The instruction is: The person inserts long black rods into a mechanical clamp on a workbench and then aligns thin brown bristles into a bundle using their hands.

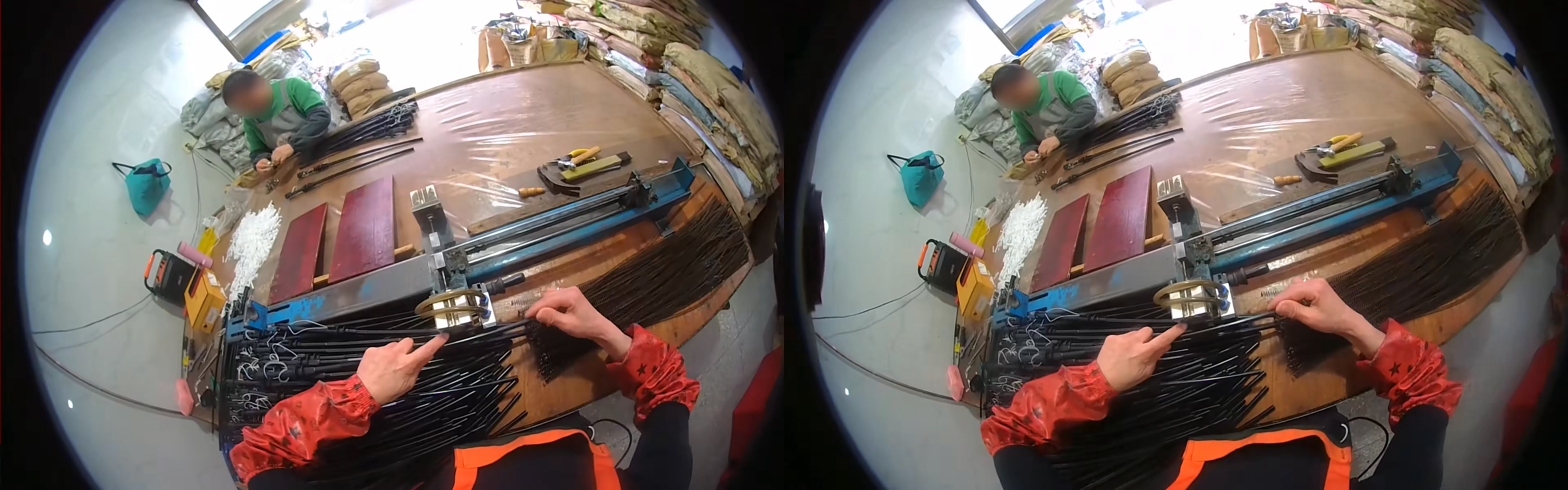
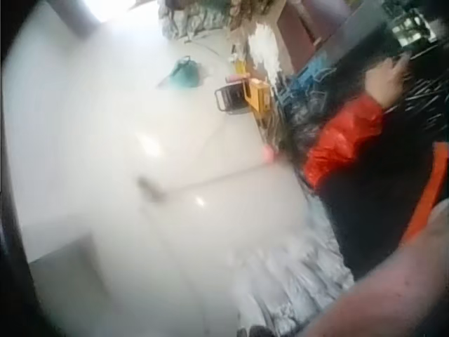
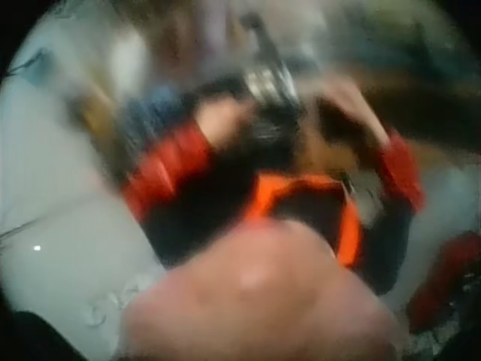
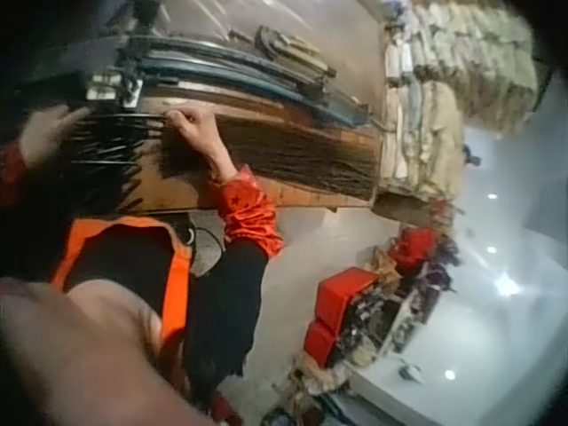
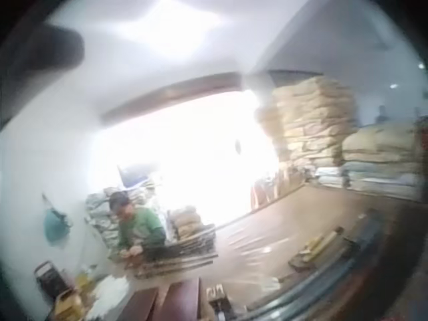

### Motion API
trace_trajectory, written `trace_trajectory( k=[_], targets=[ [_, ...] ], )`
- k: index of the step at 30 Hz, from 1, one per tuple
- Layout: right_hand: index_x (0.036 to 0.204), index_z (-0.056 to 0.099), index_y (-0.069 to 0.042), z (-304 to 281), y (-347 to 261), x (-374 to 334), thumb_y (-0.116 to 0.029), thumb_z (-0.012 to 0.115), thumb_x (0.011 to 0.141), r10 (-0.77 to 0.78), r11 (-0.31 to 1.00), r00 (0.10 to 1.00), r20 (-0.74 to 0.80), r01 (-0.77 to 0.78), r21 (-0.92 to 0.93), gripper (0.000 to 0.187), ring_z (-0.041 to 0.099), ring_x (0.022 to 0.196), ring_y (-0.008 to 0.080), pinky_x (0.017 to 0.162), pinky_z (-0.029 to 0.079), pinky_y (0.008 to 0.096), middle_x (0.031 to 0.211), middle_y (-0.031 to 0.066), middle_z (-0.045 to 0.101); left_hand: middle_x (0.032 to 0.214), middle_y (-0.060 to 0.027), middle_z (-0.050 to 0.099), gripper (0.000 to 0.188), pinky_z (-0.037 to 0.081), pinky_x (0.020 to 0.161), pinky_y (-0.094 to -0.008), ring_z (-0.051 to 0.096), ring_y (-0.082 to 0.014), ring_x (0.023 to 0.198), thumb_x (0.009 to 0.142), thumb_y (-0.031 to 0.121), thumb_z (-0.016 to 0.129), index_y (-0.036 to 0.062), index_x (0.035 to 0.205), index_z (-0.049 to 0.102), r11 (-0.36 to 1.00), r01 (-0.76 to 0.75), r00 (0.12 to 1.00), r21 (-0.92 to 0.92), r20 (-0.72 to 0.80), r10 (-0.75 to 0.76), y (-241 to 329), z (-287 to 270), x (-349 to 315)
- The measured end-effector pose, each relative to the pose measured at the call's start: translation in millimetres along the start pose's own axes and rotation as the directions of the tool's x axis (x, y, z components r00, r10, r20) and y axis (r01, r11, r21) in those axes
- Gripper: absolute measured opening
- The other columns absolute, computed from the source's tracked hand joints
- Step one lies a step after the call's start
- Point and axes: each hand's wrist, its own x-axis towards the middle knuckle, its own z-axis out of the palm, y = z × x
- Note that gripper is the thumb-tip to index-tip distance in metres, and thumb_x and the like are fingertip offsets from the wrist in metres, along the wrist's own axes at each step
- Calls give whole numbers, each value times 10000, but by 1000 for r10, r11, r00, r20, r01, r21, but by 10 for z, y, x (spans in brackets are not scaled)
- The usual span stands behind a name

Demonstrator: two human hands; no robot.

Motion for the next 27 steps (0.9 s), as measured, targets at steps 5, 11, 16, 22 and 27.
trace_trajectory(
  k=[5,11,16,22,27],
  targets=[
    [976,758,-53,95,-220,-141,-136,739,859,-59,996,981,-184,44,-81,145,601,676,224,683,481,334,757,105,686,800,-65,564,438,514,539,-373,628,-231,716,871,117,643,155,1303,590,996,-27,991,-81,-137,16,159,-65,67],
    [990,765,-54,198,-140,-117,-159,749,857,17,1000,931,-363,-7,27,170,600,687,193,671,488,313,762,92,689,777,-54,558,295,514,546,-370,623,-240,730,857,137,703,77,1139,642,970,-179,920,-164,-378,106,254,36,251],
    [985,766,-58,152,-136,-216,-241,757,870,-44,998,887,-460,58,16,216,575,676,178,643,459,324,691,71,609,676,-71,544,278,481,483,-405,596,-292,550,877,225,727,184,1150,688,980,-149,920,-128,-383,90,409,-123,399],
    [1179,682,-61,103,12,-206,-192,779,805,-452,852,850,-272,321,-412,408,634,852,282,771,505,401,848,79,680,672,-81,545,333,470,487,-412,605,-293,557,879,187,719,182,1211,682,989,-147,950,-26,-283,133,511,-220,484],
    [1269,631,-47,-512,26,-234,-254,785,818,-628,709,699,-341,335,-620,520,645,858,298,795,542,382,923,127,684,784,-116,579,282,497,605,-429,620,-312,730,863,53,670,62,1145,658,963,-266,903,41,-339,264,687,-610,848]
  ],
)
